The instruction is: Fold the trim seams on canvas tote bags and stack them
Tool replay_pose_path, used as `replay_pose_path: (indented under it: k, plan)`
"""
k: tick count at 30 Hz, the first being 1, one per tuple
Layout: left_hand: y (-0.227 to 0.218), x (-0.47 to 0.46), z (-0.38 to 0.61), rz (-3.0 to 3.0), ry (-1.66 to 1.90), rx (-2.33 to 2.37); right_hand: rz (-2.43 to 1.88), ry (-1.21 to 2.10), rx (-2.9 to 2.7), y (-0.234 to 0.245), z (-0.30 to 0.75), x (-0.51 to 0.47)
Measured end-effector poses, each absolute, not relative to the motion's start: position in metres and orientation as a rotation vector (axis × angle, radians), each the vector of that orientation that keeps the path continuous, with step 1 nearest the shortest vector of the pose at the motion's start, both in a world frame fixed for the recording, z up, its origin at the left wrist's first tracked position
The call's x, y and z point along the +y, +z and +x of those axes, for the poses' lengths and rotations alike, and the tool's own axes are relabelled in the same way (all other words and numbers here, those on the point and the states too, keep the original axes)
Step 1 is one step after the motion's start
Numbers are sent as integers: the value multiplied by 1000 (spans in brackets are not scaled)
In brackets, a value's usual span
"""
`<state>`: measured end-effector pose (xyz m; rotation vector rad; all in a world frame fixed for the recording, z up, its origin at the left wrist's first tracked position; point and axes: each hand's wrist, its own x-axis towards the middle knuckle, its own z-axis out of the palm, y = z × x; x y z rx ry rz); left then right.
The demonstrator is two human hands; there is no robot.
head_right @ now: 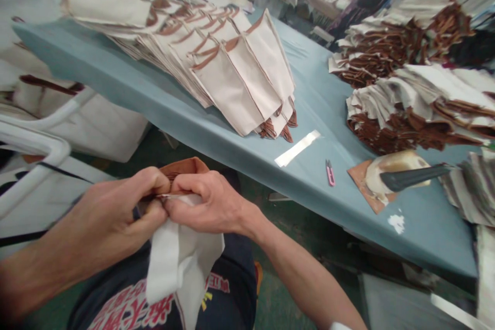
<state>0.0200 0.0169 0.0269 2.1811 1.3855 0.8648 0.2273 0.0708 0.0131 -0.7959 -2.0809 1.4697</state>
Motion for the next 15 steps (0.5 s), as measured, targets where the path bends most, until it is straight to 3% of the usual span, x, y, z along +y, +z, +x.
replay_pose_path:
  k: [4,15]
  plan:
    - [21,21,12,1964,826,1185,-806,1713,-1937,10,231,68]
    - [6,14,24,2058,1098,1081,-861,1915,-1573,10,240,55]
